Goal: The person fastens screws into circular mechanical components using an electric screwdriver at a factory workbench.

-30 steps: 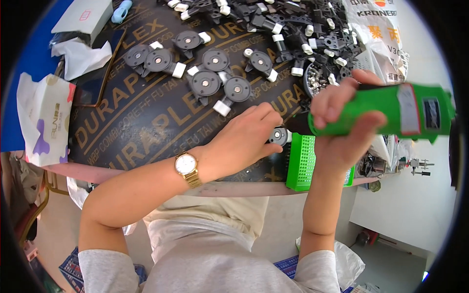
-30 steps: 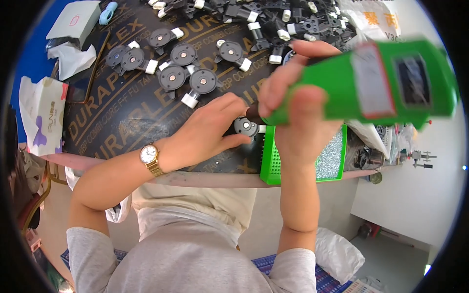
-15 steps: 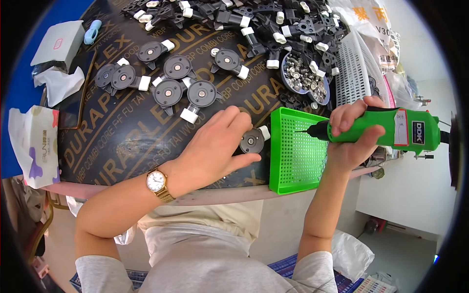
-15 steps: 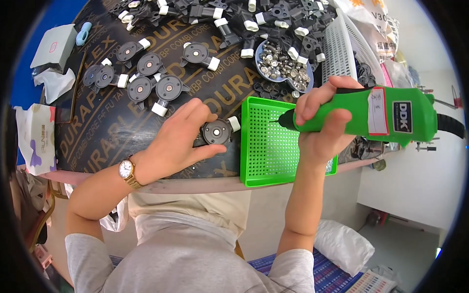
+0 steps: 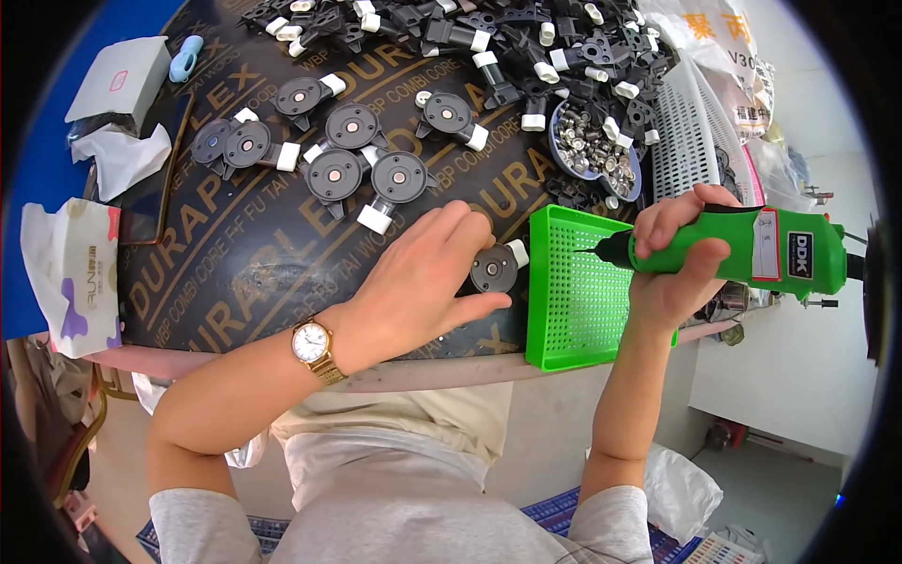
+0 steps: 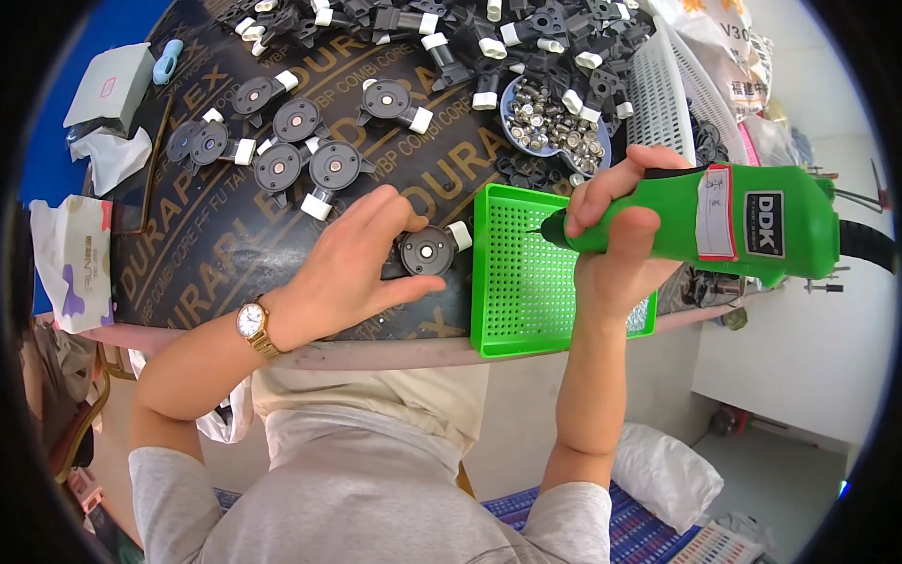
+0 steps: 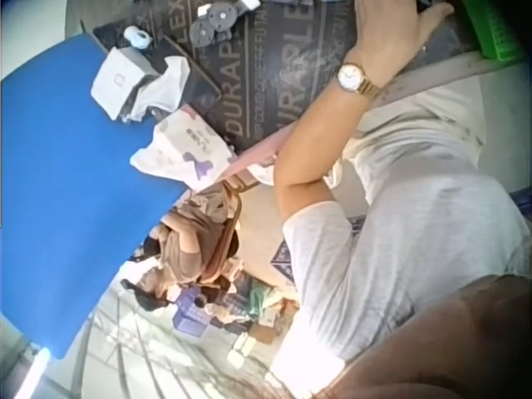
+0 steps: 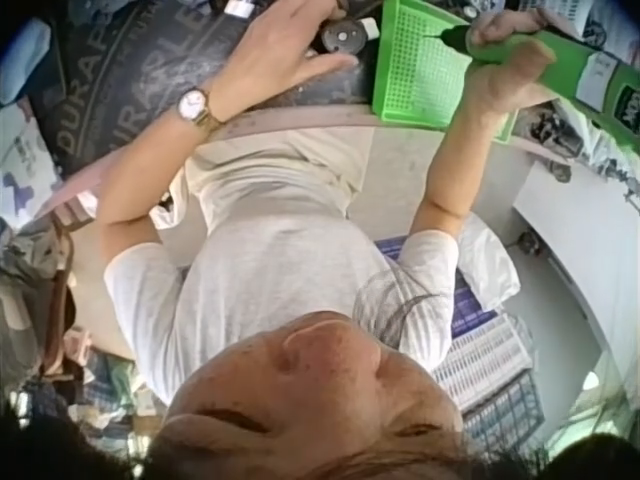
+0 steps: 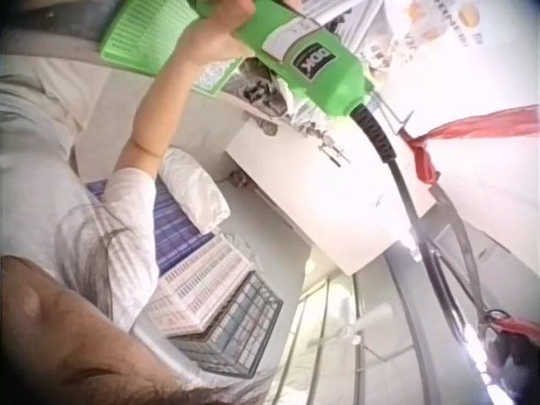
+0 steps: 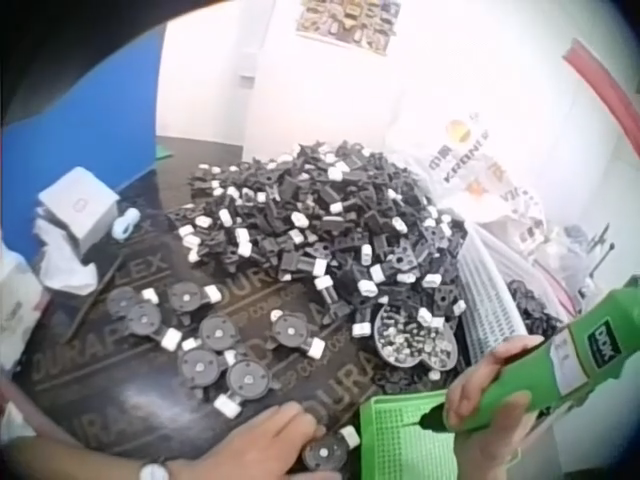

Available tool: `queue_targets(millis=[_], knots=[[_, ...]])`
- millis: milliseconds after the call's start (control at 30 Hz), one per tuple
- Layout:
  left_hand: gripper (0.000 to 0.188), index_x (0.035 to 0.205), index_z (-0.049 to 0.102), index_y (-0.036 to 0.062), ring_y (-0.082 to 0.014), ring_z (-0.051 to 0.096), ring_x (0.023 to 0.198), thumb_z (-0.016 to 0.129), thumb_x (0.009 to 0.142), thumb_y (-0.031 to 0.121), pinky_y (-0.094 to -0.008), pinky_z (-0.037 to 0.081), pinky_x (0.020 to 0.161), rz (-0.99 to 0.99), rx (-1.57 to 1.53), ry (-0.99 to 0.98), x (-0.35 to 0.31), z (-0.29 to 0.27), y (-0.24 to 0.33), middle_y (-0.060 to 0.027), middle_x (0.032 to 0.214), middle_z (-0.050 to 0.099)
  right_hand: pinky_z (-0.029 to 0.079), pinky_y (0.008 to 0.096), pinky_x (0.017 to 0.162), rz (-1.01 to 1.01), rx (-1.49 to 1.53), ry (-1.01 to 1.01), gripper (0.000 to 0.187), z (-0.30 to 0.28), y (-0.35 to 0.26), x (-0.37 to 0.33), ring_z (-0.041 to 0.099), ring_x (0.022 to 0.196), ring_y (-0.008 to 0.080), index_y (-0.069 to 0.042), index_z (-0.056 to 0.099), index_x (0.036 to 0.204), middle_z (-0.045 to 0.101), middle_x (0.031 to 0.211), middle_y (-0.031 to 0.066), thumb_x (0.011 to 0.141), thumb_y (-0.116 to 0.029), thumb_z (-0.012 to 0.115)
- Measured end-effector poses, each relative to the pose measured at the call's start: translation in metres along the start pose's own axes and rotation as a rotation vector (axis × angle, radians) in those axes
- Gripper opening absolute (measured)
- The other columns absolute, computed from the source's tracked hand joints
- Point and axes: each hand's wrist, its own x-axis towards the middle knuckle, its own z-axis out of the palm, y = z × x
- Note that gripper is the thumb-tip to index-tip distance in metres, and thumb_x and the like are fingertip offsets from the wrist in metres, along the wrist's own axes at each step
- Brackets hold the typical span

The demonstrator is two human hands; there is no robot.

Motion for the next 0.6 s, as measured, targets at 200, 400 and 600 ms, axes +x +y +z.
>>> queue_targets(millis=[200,400,600], knots=[[0.045,0.096,0.048,0.0017,-0.0320,0.049,0.082,0.077,0.066,0.019,-0.0378,0.043,0.068,0.018,-0.012,0.038,-0.001,0.002,-0.001,-0.0123,0.088,0.046,0.032,0.0240,0.050,-0.049,0.196,0.000,0.059,0.001,-0.026,-0.001,0.038,0.049,0.0101,-0.003,0.046,0.113,0.043,0.064,0.0013,0.087,-0.056,0.048],[0.046,0.095,0.047,0.0027,-0.0317,0.050,0.083,0.078,0.064,0.015,-0.0379,0.043,0.069,0.008,-0.035,0.032,-0.001,0.003,0.000,-0.0117,0.090,0.046,0.034,0.0236,0.049,-0.154,0.455,-0.247,0.071,0.045,-0.040,-0.011,0.040,0.045,0.0087,0.000,0.039,0.118,0.046,0.064,0.0013,0.084,-0.062,0.046],[0.045,0.094,0.047,0.0025,-0.0324,0.050,0.084,0.078,0.063,0.013,-0.0384,0.043,0.070,-0.011,-0.031,0.049,-0.002,0.003,-0.001,-0.0118,0.090,0.047,0.034,0.0235,0.042,-0.099,0.428,-0.264,0.077,0.059,-0.030,-0.016,0.038,0.038,0.0096,-0.002,0.039,0.115,0.046,0.059,0.0010,0.077,-0.068,0.050]])
